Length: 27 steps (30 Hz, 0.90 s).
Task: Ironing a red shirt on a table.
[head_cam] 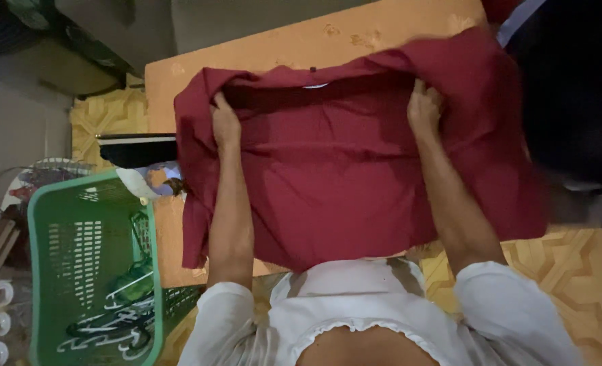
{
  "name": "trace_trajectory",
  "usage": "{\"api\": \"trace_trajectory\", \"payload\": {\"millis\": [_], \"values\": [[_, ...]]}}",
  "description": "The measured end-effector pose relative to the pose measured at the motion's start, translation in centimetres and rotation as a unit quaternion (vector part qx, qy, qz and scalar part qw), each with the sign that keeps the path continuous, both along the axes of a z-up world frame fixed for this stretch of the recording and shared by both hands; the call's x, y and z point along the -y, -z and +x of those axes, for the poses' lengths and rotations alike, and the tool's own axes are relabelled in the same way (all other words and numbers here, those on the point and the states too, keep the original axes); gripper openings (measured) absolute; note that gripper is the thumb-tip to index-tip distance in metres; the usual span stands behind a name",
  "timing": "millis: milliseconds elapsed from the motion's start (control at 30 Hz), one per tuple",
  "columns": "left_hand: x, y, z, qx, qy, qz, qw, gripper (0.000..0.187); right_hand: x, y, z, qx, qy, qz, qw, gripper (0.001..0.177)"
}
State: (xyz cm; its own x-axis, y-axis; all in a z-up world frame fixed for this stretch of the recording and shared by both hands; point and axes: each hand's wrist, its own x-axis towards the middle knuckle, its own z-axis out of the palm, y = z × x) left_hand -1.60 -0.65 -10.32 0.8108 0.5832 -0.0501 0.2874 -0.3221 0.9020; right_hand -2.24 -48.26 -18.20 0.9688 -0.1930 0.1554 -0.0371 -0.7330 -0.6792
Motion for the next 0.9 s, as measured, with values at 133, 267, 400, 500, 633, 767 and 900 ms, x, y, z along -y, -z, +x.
{"api": "trace_trajectory", "payload": {"millis": [133,267,400,500,633,767,900], "values": [[-1.1,5.7,0.7,-0.009,0.046,0.094,0.994,0.087,-1.8,-4.9,0.7,-0.103,0.136,0.235,0.957,0.081],[-1.9,2.5,1.0,0.012,0.004,0.033,0.999,0.080,1.7,2.1,3.1,0.134,-0.002,-0.018,0.991,0.052],[-4.3,1.6,5.0,-0.044,-0.087,0.011,0.995,0.096,-0.5,-5.2,3.9,-0.017,0.113,0.256,0.960,0.040],[-3.4,0.2,4.5,-0.056,0.047,0.087,0.994,0.084,-0.1,-3.8,7.2,-0.081,0.107,0.154,0.979,0.067],[-4.8,5.5,5.8,0.031,0.061,0.164,0.984,0.065,0.6,-1.9,7.6,-0.146,0.060,0.133,0.978,0.061],[-5.1,5.5,7.2,0.009,0.048,0.129,0.990,0.065,2.0,-0.2,10.6,-0.108,0.109,0.057,0.986,0.044],[-1.4,-1.4,5.3,0.036,0.042,0.039,0.998,0.069,0.9,-3.6,10.3,-0.112,0.128,0.151,0.974,0.053]]}}
